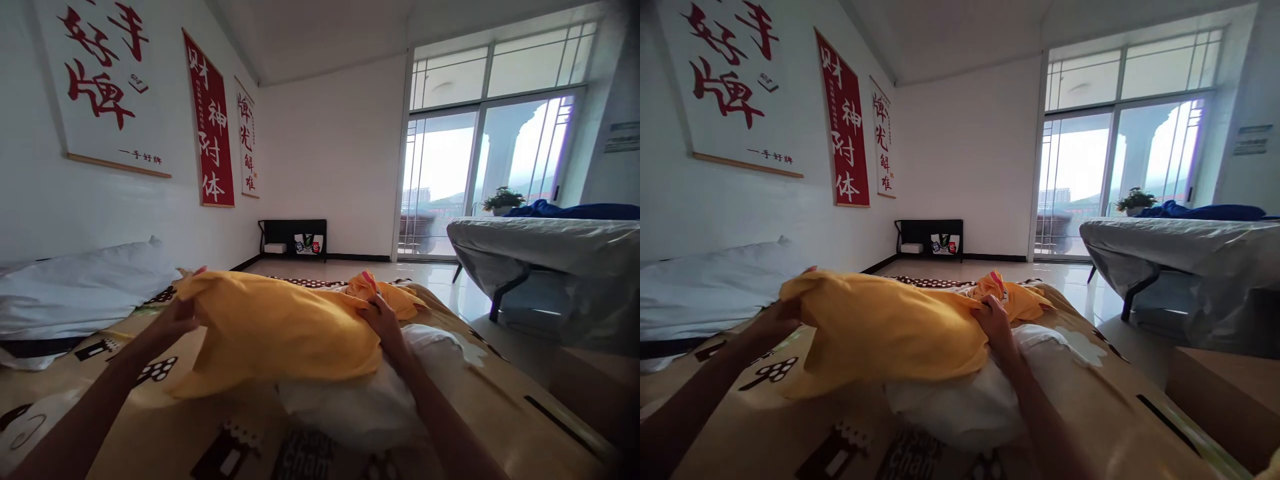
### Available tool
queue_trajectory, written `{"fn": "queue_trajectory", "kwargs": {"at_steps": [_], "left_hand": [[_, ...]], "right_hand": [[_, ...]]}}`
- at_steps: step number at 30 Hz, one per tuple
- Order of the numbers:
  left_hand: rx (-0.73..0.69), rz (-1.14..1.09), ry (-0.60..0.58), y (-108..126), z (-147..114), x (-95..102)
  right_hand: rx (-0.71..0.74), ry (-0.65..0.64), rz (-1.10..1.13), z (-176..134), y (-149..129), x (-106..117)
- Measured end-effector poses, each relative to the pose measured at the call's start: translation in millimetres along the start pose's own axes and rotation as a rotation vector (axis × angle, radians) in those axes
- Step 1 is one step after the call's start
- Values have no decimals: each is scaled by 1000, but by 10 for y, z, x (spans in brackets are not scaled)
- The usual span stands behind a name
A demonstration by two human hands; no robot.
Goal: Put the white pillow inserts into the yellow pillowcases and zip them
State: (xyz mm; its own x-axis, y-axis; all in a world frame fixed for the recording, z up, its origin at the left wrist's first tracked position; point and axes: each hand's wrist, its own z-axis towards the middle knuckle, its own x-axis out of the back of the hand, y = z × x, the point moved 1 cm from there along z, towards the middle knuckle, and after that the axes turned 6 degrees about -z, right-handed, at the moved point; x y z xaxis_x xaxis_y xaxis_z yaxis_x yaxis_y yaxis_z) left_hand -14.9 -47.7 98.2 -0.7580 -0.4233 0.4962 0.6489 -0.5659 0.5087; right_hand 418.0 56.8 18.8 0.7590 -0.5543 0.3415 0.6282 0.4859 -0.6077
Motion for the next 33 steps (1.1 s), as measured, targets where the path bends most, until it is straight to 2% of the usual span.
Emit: {"fn": "queue_trajectory", "kwargs": {"at_steps": [3, 6, 9, 12, 15, 17, 20, 23, 26, 28, 29, 31, 32, 33], "left_hand": [[96, -65, -67, -51, -44, -231], [199, -82, 132, 5, 34, -455], [254, -88, 331, 165, 141, -622], [226, -195, 456, 390, 216, -696], [141, -240, 517, 626, 267, -680], [102, -254, 508, 737, 296, -634], [133, -400, 374, 735, 328, -551], [242, -464, 233, 500, 331, -475], [296, -299, 225, 183, 309, -422], [229, -127, 302, 74, 264, -427], [156, -28, 404, 81, 221, -445], [-78, 167, 673, 233, 91, -525], [-235, 250, 749, 366, 16, -592], [-395, 327, 740, 520, -51, -674]], "right_hand": [[59, 70, -121, -60, 129, -49], [87, 29, -159, -119, 233, -112], [85, -2, -168, -126, 302, -47], [41, 62, -187, -81, 373, 139], [1, 133, -144, -41, 450, 270], [-4, 121, -106, -41, 492, 278], [-14, 40, -61, -86, 517, 257], [-64, -32, 31, -150, 473, 301], [-172, -28, 213, -194, 347, 345], [-210, 8, 237, -212, 235, 301], [-197, 21, 200, -222, 179, 253], [-137, 21, 97, -247, 80, 127], [-103, 9, 48, -263, 36, 64], [-72, -9, 5, -280, -6, 13]]}}
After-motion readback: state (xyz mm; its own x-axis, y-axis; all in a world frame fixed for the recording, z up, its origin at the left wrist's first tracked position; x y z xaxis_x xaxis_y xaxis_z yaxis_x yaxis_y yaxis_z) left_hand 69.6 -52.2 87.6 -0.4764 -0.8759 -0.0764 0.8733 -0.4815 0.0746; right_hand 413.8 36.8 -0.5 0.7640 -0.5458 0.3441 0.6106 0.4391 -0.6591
